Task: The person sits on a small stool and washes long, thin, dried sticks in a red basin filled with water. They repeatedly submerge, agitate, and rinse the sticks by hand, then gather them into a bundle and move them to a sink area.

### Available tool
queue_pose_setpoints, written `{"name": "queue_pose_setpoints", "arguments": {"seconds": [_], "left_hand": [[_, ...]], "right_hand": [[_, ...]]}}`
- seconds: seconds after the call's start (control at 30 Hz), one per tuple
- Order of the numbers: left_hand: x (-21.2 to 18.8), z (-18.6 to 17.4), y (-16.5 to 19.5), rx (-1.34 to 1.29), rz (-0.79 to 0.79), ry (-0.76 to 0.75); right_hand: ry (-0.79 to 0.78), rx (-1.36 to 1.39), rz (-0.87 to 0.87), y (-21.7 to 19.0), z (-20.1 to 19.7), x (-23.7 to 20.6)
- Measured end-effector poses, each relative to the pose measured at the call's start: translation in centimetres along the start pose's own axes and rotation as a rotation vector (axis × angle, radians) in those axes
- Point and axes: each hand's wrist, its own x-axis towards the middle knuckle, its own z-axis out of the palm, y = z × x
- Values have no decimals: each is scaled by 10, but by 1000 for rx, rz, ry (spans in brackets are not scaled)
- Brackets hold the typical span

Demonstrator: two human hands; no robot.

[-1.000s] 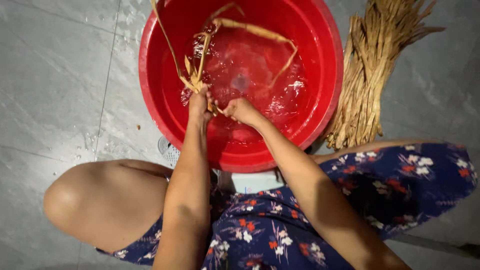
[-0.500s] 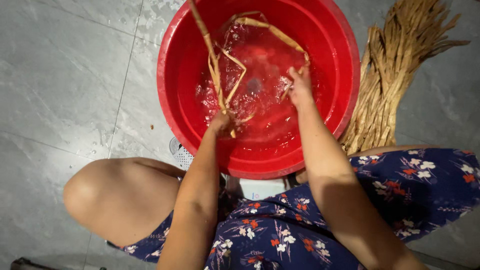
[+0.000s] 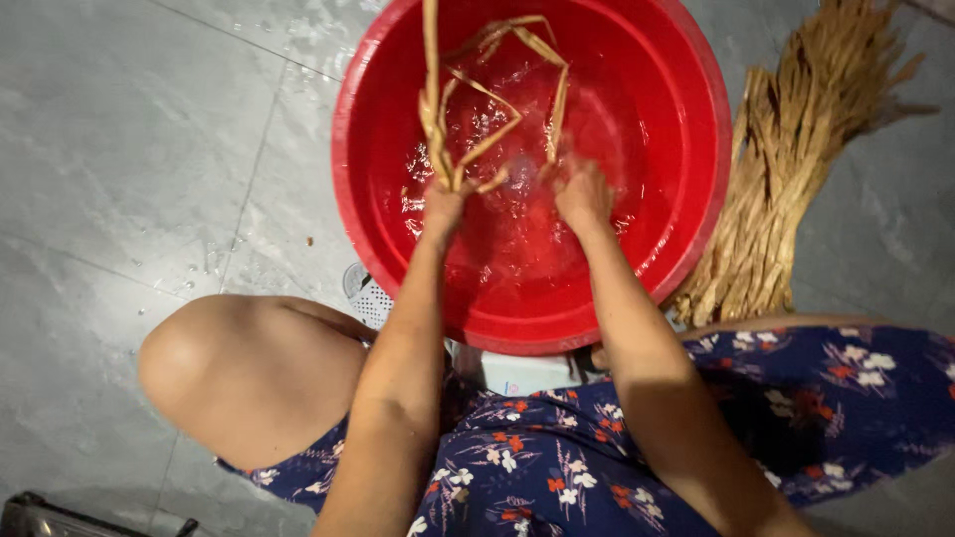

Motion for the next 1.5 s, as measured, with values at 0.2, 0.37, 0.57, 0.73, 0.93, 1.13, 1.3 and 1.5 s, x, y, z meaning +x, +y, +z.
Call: {"name": "queue_pose_setpoints", "arguments": {"seconds": [0.2,0.37,0.57,0.73,0.93,1.13,1.3,1.5], "left_hand": [[2,17,10,-99,49,-123],[7,16,1,-251,18,-54],[-2,5,-7,-263,-110,-44],[10,-22,-4,-260,-8,87],[19,-19,-5,-430,42,107],[14,-7,7,-417,7,41],[7,6,4,-223,158,-60],[0,27,0,143,176,-143]], "right_hand": [[-117,636,-581,-45,8,-9],[-121,520,-344,-59,61,-20],[-54,560,-452,-57,60,-6],[316,859,51,-23,19,28],[-6,1098,85,-26,10,38],[-287,1216,60,-39,59,35],[-175,244,47,15,64,32],[-119,184,6,19,33,14]]}}
